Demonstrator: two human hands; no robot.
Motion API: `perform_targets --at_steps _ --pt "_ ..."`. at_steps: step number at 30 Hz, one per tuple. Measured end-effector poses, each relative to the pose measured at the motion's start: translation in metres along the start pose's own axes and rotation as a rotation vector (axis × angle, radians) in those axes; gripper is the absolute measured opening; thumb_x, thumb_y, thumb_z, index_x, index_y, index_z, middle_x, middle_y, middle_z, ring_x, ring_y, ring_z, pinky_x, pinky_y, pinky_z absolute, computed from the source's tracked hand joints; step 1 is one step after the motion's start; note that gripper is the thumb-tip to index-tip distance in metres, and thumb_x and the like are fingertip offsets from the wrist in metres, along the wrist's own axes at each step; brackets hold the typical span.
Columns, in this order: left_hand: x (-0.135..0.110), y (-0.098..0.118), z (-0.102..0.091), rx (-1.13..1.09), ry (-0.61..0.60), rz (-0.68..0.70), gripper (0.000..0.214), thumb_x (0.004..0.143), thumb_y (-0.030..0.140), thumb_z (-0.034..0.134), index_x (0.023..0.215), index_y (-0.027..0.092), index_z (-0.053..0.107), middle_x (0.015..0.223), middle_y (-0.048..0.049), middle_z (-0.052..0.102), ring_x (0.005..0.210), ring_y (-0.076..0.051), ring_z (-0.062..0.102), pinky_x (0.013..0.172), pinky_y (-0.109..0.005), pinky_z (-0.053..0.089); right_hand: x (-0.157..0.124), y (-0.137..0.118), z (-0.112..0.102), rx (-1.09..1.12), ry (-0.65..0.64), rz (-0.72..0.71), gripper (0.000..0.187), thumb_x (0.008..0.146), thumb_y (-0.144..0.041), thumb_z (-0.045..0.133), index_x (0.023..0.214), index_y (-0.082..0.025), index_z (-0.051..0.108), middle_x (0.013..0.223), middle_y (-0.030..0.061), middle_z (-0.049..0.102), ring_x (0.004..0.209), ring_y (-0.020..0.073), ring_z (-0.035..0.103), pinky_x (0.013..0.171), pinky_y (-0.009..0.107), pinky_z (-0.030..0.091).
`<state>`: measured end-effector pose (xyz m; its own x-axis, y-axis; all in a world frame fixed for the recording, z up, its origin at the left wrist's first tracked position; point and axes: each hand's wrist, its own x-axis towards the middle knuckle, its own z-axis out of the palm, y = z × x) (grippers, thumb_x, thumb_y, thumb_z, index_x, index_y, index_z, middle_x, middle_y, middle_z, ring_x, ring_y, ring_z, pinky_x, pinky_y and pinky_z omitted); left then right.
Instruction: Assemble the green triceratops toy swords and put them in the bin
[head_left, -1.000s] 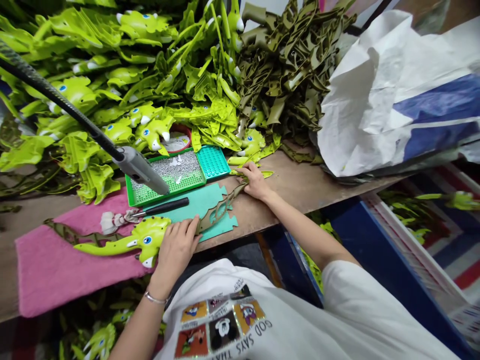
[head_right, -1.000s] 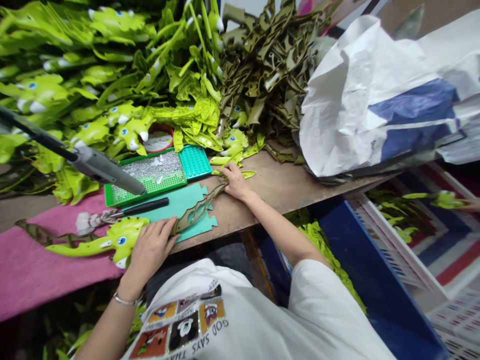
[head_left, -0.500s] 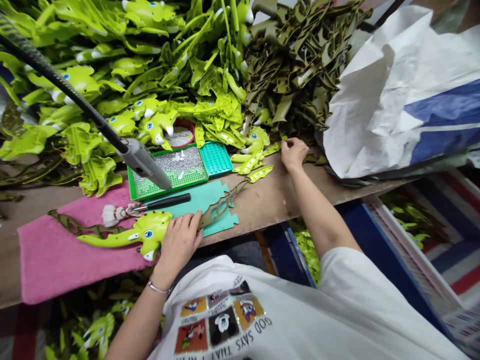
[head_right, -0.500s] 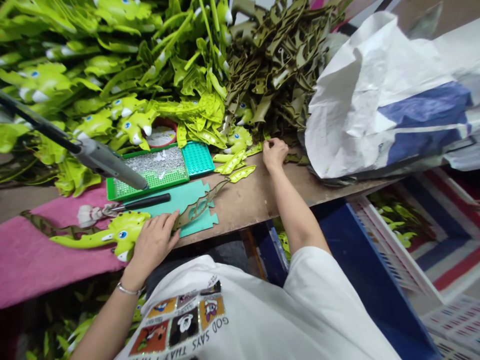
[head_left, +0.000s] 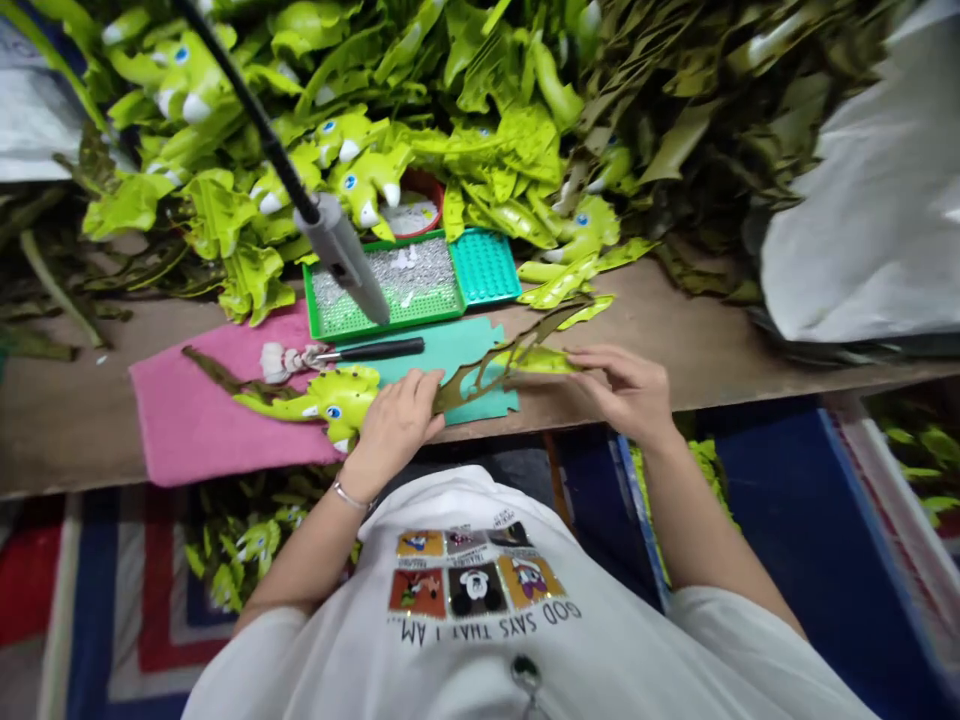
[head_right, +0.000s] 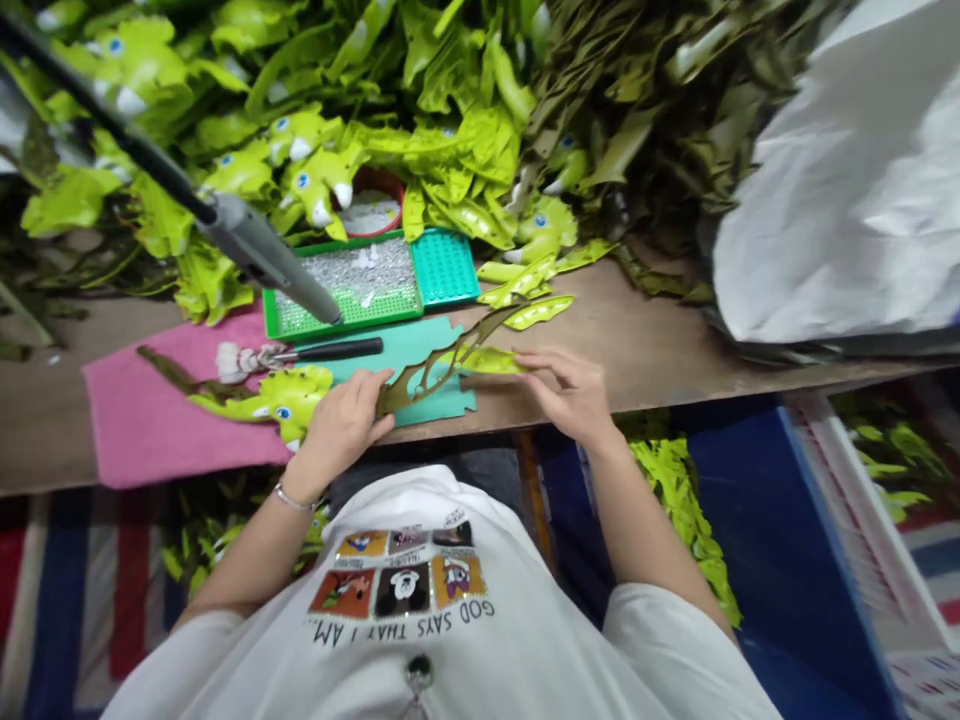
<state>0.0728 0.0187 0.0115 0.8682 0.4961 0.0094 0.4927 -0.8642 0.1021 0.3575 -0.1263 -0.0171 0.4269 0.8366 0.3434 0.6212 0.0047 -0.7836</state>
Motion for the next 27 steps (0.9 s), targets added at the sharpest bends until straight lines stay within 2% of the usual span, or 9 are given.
perform_targets --at_steps 2,5,7,9,11,13,17,23,27 --pt "0.002 -0.001 -0.001 -0.059 -0.033 0.012 0.057 0.091 0.038 0.072 0.136 0.015 0.047 0.107 -0.0094 0.065 0.091 -0.023 0.067 0.075 -0.03 0.045 -0.002 -0.012 0.012 0.137 -0.187 0.037 0.013 0.084 -0.035 0.074 0.091 -0.025 0.076 0.096 0.0069 0.079 0.088 0.0222 0.076 0.087 0.04 0.062" --pt "0.004 -0.001 -0.001 -0.08 -0.112 0.029 0.049 0.09 0.046 0.071 0.125 0.015 0.053 0.107 -0.009 0.065 0.091 -0.022 0.067 0.073 -0.029 0.043 -0.006 -0.015 0.036 0.332 -0.276 0.205 0.028 0.078 -0.045 0.08 0.093 -0.023 0.072 0.09 0.0055 0.078 0.079 0.0202 0.075 0.075 0.035 0.063" --pt "0.005 -0.001 -0.001 -0.059 -0.141 0.03 0.037 0.092 0.042 0.07 0.114 0.016 0.056 0.105 -0.0079 0.065 0.092 -0.022 0.067 0.071 -0.029 0.042 -0.01 -0.012 0.053 0.474 -0.258 0.308 0.04 0.072 -0.053 0.083 0.096 -0.024 0.067 0.088 0.0038 0.076 0.074 0.019 0.074 0.07 0.033 0.063" --pt "0.007 -0.001 -0.002 -0.042 -0.135 0.034 0.032 0.092 0.037 0.072 0.11 0.016 0.055 0.103 -0.0068 0.065 0.093 -0.021 0.067 0.071 -0.029 0.041 -0.014 -0.01 0.068 0.595 -0.235 0.365 0.049 0.067 -0.056 0.086 0.098 -0.025 0.063 0.096 0.004 0.077 0.079 0.0196 0.074 0.073 0.035 0.063" --pt "0.008 0.0 -0.004 -0.033 -0.123 0.045 0.033 0.091 0.036 0.073 0.11 0.016 0.055 0.102 -0.0059 0.066 0.093 -0.021 0.067 0.071 -0.029 0.042 -0.018 -0.01 0.08 0.668 -0.226 0.407 0.055 0.061 -0.053 0.09 0.098 -0.025 0.06 0.106 0.0046 0.076 0.087 0.0211 0.075 0.077 0.036 0.064" --pt "0.01 0.0 -0.005 -0.03 -0.121 0.047 0.033 0.092 0.037 0.072 0.111 0.016 0.054 0.102 -0.0059 0.066 0.093 -0.022 0.067 0.07 -0.029 0.042 -0.02 -0.012 0.088 0.722 -0.218 0.459 0.058 0.057 -0.048 0.093 0.098 -0.025 0.059 0.107 0.0034 0.076 0.092 0.0214 0.076 0.081 0.036 0.064" --pt "0.011 -0.001 -0.008 -0.046 -0.106 0.038 0.036 0.096 0.046 0.064 0.113 0.016 0.053 0.104 -0.0072 0.066 0.089 -0.022 0.068 0.068 -0.03 0.042 -0.018 -0.015 0.097 0.839 -0.199 0.546 0.059 0.053 -0.041 0.096 0.097 -0.026 0.06 0.094 -0.0013 0.077 0.084 0.019 0.076 0.081 0.034 0.064" --pt "0.008 -0.001 -0.007 -0.088 -0.118 0.059 0.045 0.095 0.056 0.061 0.114 0.016 0.052 0.104 -0.0083 0.066 0.088 -0.023 0.068 0.067 -0.03 0.042 -0.015 -0.017 0.106 0.998 -0.22 0.606 0.055 0.054 -0.043 0.096 0.092 -0.027 0.06 0.082 -0.0029 0.076 0.083 0.0226 0.076 0.085 0.043 0.065" --pt "0.008 0.0 -0.006 -0.103 -0.133 0.067 0.05 0.09 0.057 0.066 0.114 0.016 0.05 0.106 -0.0086 0.065 0.091 -0.023 0.068 0.069 -0.03 0.043 -0.013 -0.017 0.108 1.026 -0.213 0.623 0.058 0.05 -0.036 0.098 0.092 -0.03 0.058 0.079 -0.0088 0.074 0.075 0.0176 0.075 0.077 0.037 0.066"
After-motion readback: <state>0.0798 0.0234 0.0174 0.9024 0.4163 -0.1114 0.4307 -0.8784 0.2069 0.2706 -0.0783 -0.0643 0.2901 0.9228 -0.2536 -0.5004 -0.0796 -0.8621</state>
